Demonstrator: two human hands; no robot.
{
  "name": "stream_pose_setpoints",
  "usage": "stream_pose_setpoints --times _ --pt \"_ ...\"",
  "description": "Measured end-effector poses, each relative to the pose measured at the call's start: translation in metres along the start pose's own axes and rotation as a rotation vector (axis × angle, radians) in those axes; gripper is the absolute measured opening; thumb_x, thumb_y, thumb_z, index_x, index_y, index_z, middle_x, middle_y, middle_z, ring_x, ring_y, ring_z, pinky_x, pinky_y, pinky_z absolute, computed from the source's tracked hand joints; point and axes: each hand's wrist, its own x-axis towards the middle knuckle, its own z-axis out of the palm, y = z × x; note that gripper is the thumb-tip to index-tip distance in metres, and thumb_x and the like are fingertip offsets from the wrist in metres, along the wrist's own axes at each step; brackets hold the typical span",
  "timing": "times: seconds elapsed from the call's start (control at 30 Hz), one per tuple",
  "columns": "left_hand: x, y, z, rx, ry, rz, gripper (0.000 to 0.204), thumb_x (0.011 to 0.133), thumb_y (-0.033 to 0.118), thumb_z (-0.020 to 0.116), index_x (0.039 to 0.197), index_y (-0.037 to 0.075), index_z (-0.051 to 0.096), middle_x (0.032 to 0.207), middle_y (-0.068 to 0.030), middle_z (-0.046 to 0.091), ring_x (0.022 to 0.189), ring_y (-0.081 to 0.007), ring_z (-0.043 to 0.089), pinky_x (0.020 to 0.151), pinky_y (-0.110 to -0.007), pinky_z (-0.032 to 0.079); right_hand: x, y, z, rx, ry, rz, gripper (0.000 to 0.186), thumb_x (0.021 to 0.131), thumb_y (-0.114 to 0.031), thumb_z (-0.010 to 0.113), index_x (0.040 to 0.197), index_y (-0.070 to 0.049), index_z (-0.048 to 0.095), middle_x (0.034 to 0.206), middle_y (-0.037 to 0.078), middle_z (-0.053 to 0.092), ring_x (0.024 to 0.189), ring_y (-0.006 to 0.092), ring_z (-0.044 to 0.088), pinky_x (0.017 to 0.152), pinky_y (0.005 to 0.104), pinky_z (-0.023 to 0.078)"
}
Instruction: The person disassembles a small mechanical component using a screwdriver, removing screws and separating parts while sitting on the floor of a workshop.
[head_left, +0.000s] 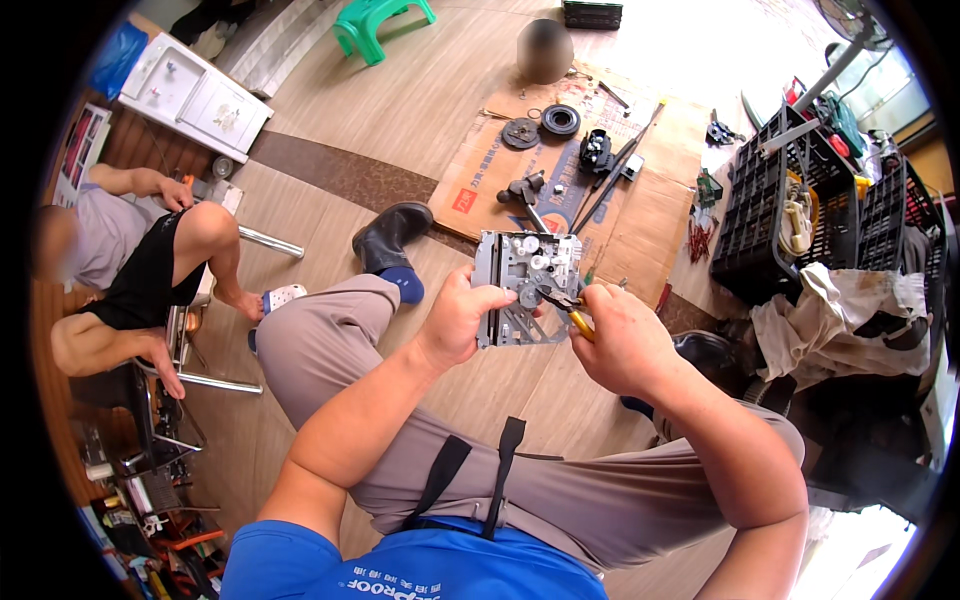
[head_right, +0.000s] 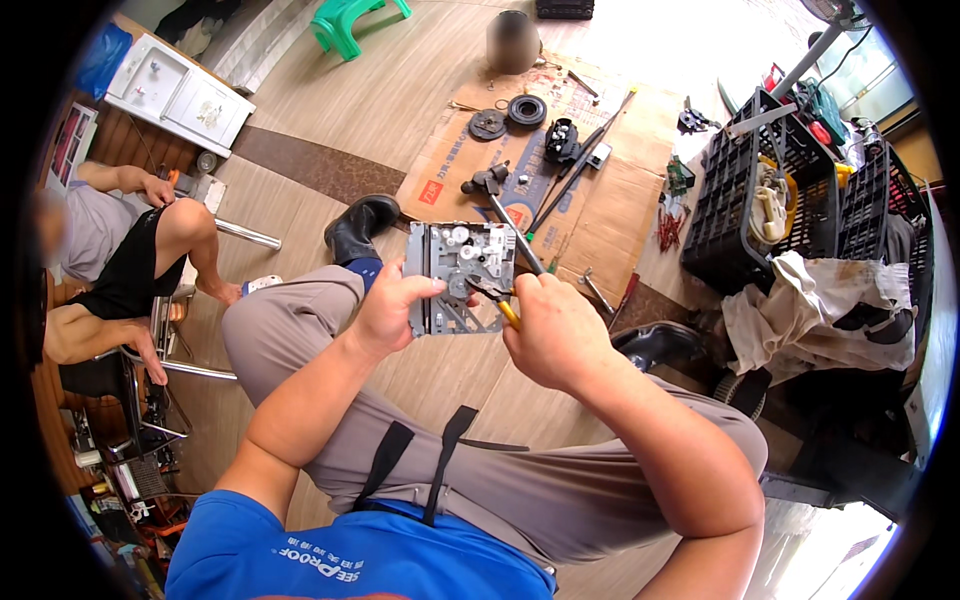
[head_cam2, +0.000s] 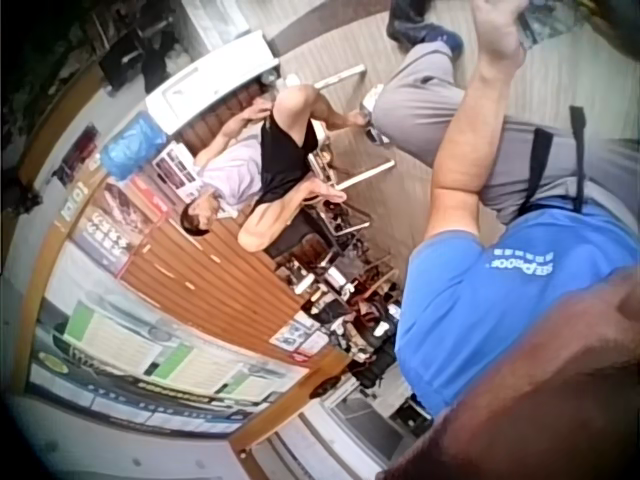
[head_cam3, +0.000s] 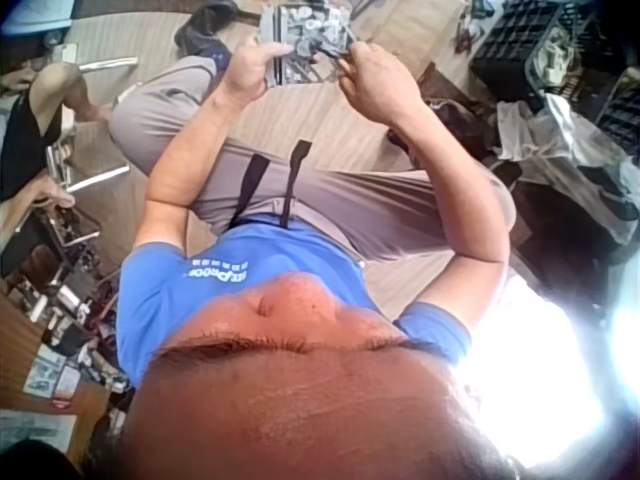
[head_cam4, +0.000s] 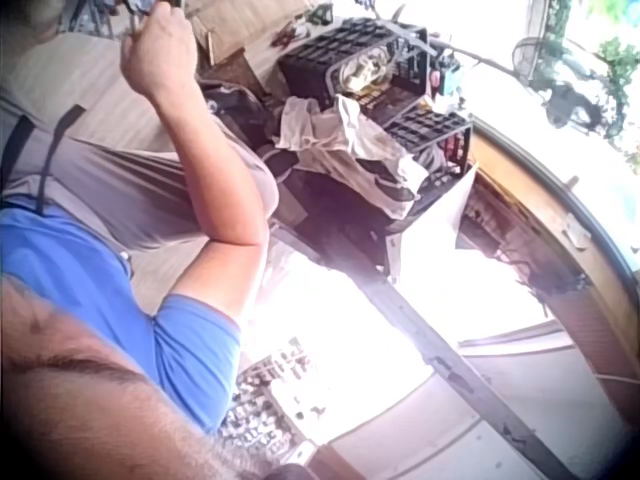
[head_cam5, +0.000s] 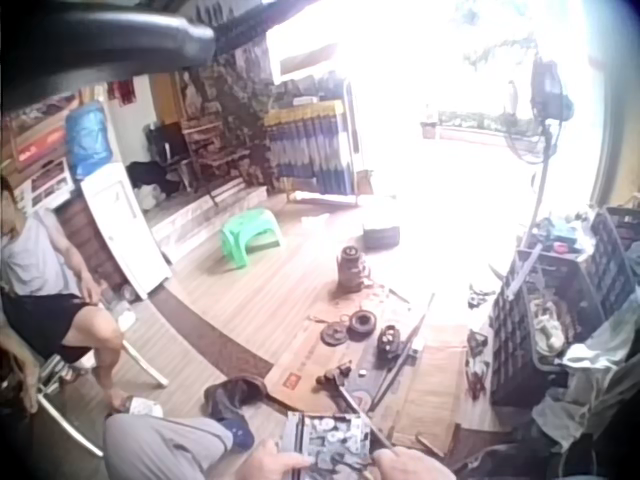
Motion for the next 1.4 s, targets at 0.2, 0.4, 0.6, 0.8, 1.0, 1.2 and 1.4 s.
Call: stream_pose_setpoints --times 0.2,0.4,0.6,0.8,1.0,1.2,1.4 --pt "-0.001 0.000 0.000 0.000 -0.008 0.021 0.042 0.084 -0.002 0.049 0.125 -0.010 0.052 0.110 -0.0202 0.068 0.094 -0.0290 0.071 0.086 -0.040 0.059 0.000 -0.004 -0.005 -0.040 -0.029 0.020 0.028 0.086 -0.018 0.062 0.105 0.001 0.055 0.102 0.021 0.059 0.101 0.0375 0.059 0.089 0.0439 0.047" --pt "-0.001 0.002 0.001 0.009 -0.021 0.018 0.042 0.084 -0.003 0.050 0.126 -0.009 0.053 0.110 -0.0201 0.068 0.094 -0.0287 0.071 0.084 -0.040 0.060 -0.001 0.000 0.000 -0.027 0.028 -0.039 0.024 0.084 -0.018 0.063 0.095 0.001 0.054 0.096 0.022 0.061 0.095 0.0378 0.061 0.083 0.0464 0.050" --pt "-0.001 0.002 0.003 0.013 0.008 0.037 0.036 0.082 -0.002 0.051 0.116 -0.010 0.059 0.103 -0.0182 0.070 0.089 -0.0249 0.071 0.081 -0.037 0.060 -0.002 -0.003 -0.002 -0.007 -0.030 -0.010 0.026 0.087 -0.022 0.062 0.095 0.001 0.054 0.096 0.022 0.061 0.095 0.0379 0.062 0.084 0.0462 0.050" --pt "-0.001 0.001 -0.003 0.069 -0.037 0.068 0.045 0.080 -0.002 0.050 0.125 -0.010 0.053 0.109 -0.0211 0.068 0.092 -0.0300 0.071 0.084 -0.041 0.059 -0.002 -0.005 -0.001 -0.003 -0.028 0.004 0.026 0.087 -0.022 0.062 0.095 0.001 0.054 0.095 0.022 0.062 0.093 0.0382 0.063 0.082 0.0463 0.050" --pt "-0.005 0.005 -0.001 0.082 -0.040 0.050 0.047 0.078 -0.001 0.048 0.123 -0.011 0.053 0.106 -0.0222 0.069 0.089 -0.0304 0.072 0.083 -0.041 0.060 -0.004 -0.010 -0.003 -0.025 -0.065 0.039 0.022 0.085 -0.020 0.062 0.092 0.000 0.056 0.090 0.020 0.064 0.088 0.0389 0.065 0.080 0.0468 0.051" --pt "-0.008 0.008 0.004 0.111 -0.010 0.072 0.047 0.077 0.000 0.047 0.122 -0.013 0.052 0.105 -0.0224 0.069 0.088 -0.0302 0.072 0.082 -0.041 0.060 -0.002 -0.012 -0.008 0.050 -0.135 0.084 0.021 0.085 -0.019 0.061 0.089 0.001 0.058 0.087 0.023 0.066 0.089 0.0404 0.065 0.081 0.0477 0.052" --pt "-0.011 0.005 0.001 0.181 0.030 0.109 0.048 0.075 0.001 0.048 0.121 -0.013 0.053 0.105 -0.0217 0.069 0.088 -0.0297 0.072 0.083 -0.040 0.059 -0.003 -0.011 -0.012 0.216 -0.129 0.052 0.024 0.089 -0.020 0.062 0.084 0.004 0.059 0.078 0.026 0.063 0.081 0.0443 0.062 0.074 0.0469 0.049"
